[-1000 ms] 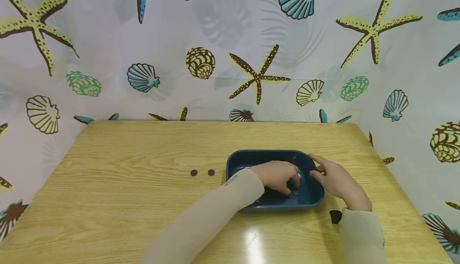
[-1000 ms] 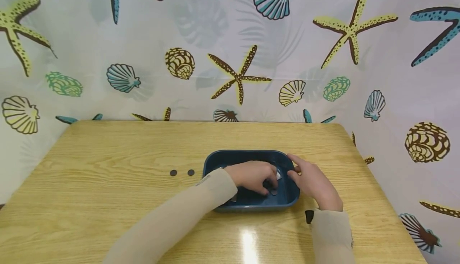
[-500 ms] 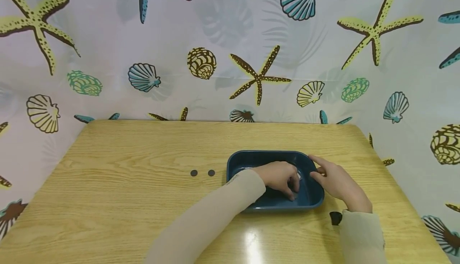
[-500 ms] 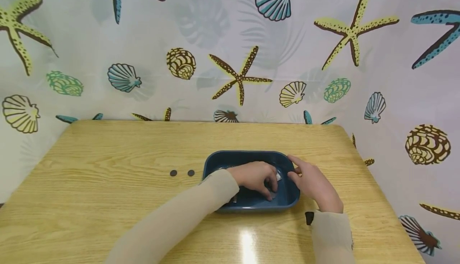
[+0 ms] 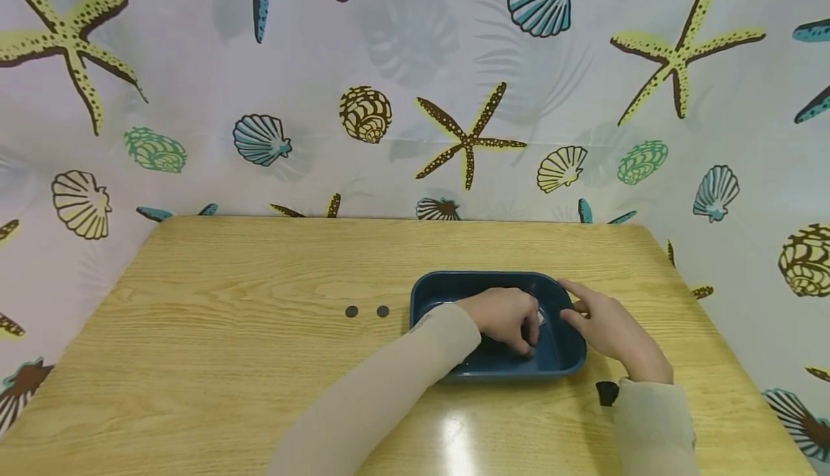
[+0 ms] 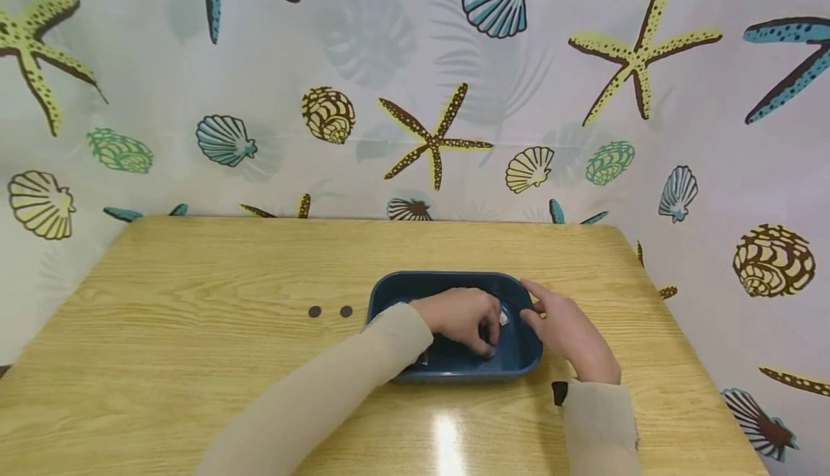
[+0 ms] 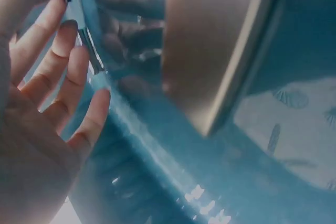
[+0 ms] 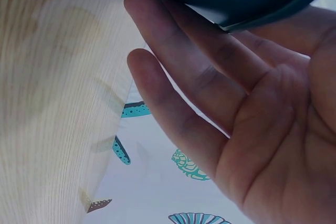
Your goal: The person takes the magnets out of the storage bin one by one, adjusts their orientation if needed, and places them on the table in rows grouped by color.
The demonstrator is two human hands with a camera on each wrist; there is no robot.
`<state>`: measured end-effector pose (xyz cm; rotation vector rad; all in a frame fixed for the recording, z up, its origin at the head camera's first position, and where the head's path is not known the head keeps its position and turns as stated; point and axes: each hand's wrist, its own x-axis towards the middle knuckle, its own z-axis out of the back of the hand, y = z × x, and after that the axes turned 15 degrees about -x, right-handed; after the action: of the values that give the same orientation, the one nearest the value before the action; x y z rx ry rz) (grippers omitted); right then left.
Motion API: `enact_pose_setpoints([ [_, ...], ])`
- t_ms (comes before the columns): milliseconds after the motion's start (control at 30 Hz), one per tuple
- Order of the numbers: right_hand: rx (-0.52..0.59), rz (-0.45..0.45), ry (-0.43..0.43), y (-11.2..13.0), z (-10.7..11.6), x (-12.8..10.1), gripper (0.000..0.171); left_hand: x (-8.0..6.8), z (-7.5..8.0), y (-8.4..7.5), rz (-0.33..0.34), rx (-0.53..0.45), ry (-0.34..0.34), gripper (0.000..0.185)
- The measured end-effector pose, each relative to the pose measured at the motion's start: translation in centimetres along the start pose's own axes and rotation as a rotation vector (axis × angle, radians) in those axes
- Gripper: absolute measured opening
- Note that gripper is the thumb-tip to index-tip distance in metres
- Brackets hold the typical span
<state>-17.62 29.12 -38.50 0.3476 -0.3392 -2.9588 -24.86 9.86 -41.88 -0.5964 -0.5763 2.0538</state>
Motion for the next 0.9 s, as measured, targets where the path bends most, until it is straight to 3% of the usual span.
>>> enact_pose_setpoints([
  [900, 0.000, -0.024, 0.038, -0.1, 0.4, 0.8, 0.063, -2.6, 3.7, -0.2, -0.015, -0.155, -0.075, 0.007],
])
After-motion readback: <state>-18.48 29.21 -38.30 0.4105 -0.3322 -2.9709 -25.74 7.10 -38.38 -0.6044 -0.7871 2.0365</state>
